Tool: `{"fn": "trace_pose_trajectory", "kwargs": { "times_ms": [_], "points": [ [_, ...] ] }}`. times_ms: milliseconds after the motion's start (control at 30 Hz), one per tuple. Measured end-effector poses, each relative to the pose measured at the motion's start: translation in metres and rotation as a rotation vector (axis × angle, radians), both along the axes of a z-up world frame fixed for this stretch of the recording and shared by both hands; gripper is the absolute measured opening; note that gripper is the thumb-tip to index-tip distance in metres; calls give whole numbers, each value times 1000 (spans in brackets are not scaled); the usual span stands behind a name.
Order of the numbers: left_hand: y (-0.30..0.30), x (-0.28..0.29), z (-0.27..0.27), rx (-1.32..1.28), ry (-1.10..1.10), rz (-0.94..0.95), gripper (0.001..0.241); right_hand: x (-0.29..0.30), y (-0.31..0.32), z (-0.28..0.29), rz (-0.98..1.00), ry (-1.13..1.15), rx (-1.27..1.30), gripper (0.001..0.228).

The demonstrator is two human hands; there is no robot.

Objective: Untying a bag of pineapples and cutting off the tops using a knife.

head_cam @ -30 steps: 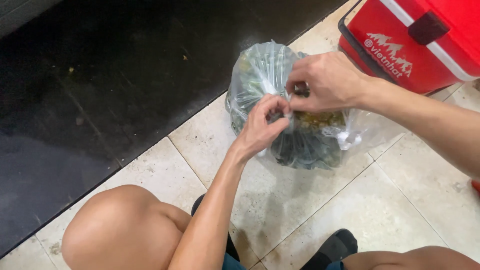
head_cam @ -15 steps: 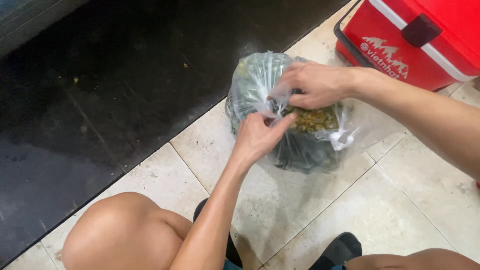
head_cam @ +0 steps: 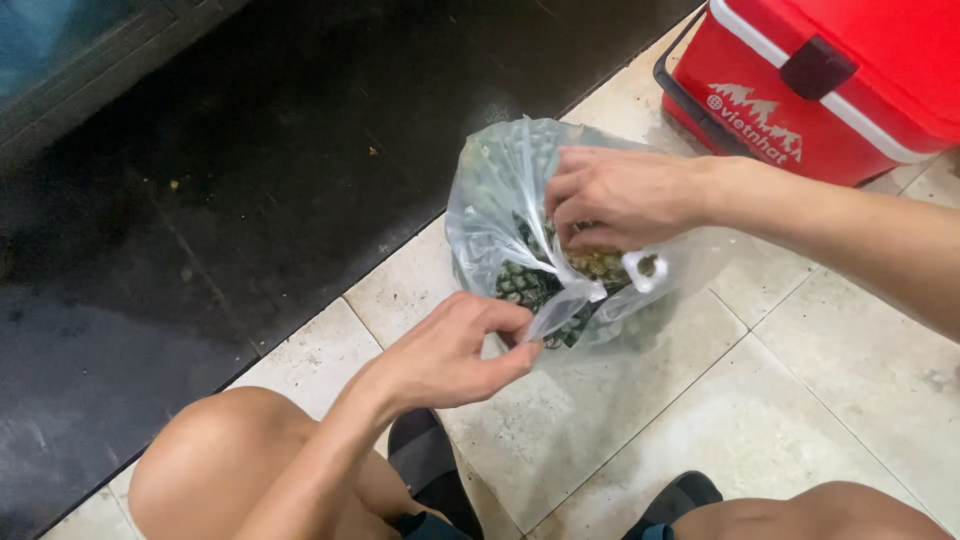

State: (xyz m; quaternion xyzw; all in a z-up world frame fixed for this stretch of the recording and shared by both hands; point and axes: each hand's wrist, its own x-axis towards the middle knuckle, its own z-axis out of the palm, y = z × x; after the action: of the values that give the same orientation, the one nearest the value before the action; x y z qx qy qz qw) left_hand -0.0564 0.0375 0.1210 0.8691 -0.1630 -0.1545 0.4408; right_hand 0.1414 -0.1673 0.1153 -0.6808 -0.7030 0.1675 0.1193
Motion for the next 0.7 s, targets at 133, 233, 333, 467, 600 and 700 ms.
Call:
{"fn": "trace_pose_trajectory", "kwargs": {
  "times_ms": [133,233,333,467,600,700],
  "points": [
    [14,-3,-12,84,501,-108,50,14,-8,22,-277,-270,-225,51],
    [33,4,-73,-297,1022,-4,83,75,-51,23,-573,-450,-24,46],
    [22,34,-49,88,1080,206,76,122,-87,21,-1253,-136,-13,34],
    [2,76,-23,330,351,221,101,10,-47,68,-986,-327,298,35],
    [11,113,-19,-99,258,683,95,-49,-24,27,-149,-33,267,34],
    [53,122,-55,29,-292,646,110,-49,-44,12,-87,-45,160,33]
  ]
}}
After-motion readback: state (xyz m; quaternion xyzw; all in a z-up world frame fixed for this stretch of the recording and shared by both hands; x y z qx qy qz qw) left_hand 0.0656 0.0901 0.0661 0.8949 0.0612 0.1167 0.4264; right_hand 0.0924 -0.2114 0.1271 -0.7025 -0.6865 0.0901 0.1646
